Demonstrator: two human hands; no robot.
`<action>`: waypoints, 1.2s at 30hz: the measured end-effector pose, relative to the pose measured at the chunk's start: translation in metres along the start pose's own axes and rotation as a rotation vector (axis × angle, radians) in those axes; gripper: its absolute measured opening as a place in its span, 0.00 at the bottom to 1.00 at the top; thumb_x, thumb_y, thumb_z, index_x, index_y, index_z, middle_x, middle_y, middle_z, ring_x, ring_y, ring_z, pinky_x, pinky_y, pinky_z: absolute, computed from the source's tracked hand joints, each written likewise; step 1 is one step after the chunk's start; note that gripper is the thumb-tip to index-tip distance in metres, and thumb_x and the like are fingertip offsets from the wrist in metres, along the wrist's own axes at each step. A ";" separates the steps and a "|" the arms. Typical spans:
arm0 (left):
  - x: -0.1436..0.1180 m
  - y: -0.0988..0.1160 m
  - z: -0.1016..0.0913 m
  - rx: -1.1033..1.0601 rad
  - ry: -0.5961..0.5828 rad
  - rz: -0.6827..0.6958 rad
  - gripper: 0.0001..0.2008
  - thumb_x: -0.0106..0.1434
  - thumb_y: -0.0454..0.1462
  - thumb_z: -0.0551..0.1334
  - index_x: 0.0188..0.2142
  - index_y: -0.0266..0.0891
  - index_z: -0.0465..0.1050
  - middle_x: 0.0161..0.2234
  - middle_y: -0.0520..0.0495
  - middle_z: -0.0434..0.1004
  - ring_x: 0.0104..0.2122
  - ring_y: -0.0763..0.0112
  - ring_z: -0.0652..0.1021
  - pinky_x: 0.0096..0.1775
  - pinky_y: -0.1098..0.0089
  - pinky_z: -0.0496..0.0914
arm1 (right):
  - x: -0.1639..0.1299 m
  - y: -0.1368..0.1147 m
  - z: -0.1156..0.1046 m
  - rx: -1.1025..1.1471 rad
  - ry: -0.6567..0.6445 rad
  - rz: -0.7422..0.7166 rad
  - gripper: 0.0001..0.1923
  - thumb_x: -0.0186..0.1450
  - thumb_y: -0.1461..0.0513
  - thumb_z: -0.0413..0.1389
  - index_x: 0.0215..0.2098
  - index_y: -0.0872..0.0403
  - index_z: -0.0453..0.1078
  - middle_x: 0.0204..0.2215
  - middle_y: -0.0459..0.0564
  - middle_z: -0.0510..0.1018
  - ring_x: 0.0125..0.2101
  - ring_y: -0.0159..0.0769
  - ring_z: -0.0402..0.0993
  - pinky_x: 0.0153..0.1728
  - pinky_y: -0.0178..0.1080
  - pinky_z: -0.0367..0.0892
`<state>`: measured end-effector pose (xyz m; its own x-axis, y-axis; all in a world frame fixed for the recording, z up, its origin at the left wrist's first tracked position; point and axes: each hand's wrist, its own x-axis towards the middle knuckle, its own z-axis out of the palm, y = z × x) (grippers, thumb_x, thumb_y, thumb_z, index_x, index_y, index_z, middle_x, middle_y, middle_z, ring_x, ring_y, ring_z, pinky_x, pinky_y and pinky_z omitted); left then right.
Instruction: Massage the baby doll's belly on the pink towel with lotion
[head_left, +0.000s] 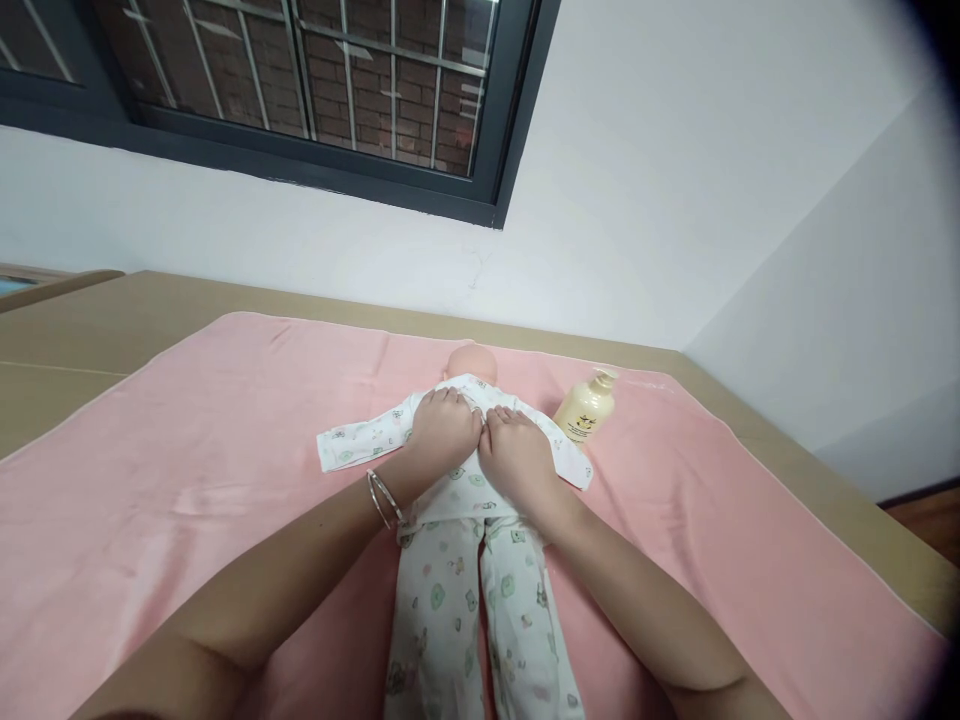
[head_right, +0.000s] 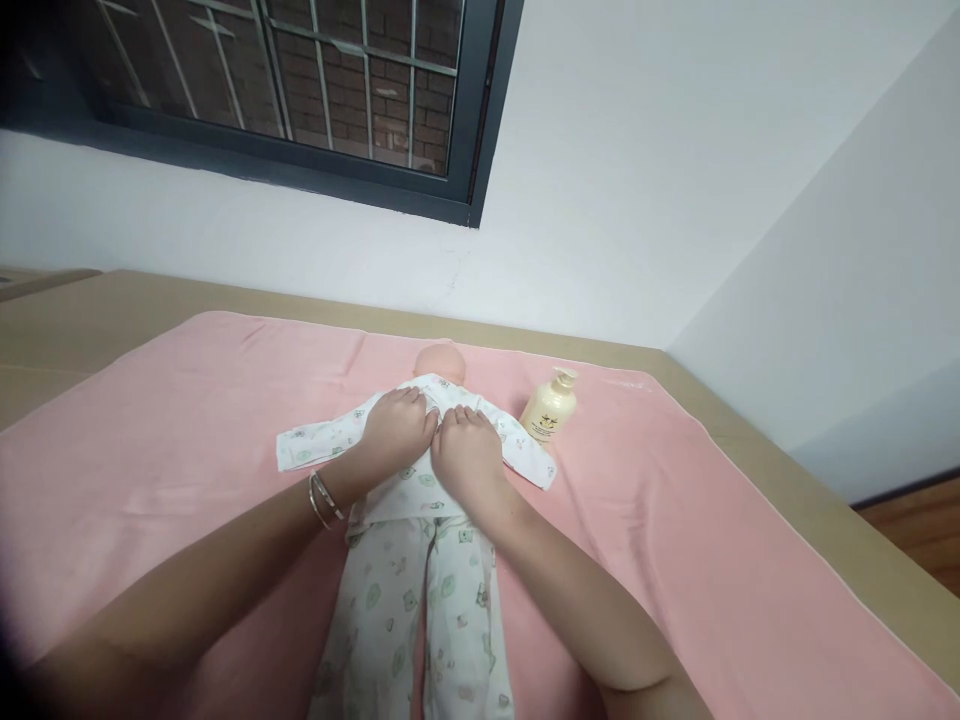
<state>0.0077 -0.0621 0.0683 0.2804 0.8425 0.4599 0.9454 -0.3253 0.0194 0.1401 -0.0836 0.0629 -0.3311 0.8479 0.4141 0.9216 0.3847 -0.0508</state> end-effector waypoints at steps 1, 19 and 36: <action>0.002 -0.004 0.002 -0.048 -0.017 -0.030 0.17 0.65 0.38 0.51 0.39 0.30 0.76 0.40 0.35 0.79 0.44 0.55 0.76 0.49 0.58 0.67 | -0.002 -0.002 -0.002 -0.013 0.008 -0.017 0.18 0.69 0.63 0.41 0.43 0.61 0.72 0.44 0.59 0.77 0.47 0.46 0.71 0.54 0.44 0.58; -0.018 0.025 -0.010 0.024 -0.096 -0.005 0.15 0.66 0.33 0.49 0.41 0.27 0.73 0.37 0.31 0.76 0.41 0.52 0.76 0.43 0.57 0.68 | 0.027 0.034 0.019 0.299 -0.093 0.029 0.23 0.68 0.63 0.40 0.58 0.63 0.61 0.58 0.61 0.65 0.61 0.45 0.56 0.60 0.44 0.53; 0.005 -0.016 0.028 -0.372 -0.020 -0.166 0.21 0.68 0.40 0.49 0.56 0.34 0.67 0.59 0.38 0.67 0.61 0.57 0.64 0.62 0.52 0.55 | 0.009 0.004 0.000 0.172 -0.062 0.022 0.18 0.64 0.65 0.45 0.46 0.59 0.72 0.51 0.59 0.73 0.57 0.46 0.64 0.54 0.44 0.62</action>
<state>-0.0018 -0.0406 0.0452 0.1358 0.9036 0.4062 0.8547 -0.3142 0.4133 0.1412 -0.0745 0.0659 -0.3275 0.8757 0.3547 0.8825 0.4177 -0.2164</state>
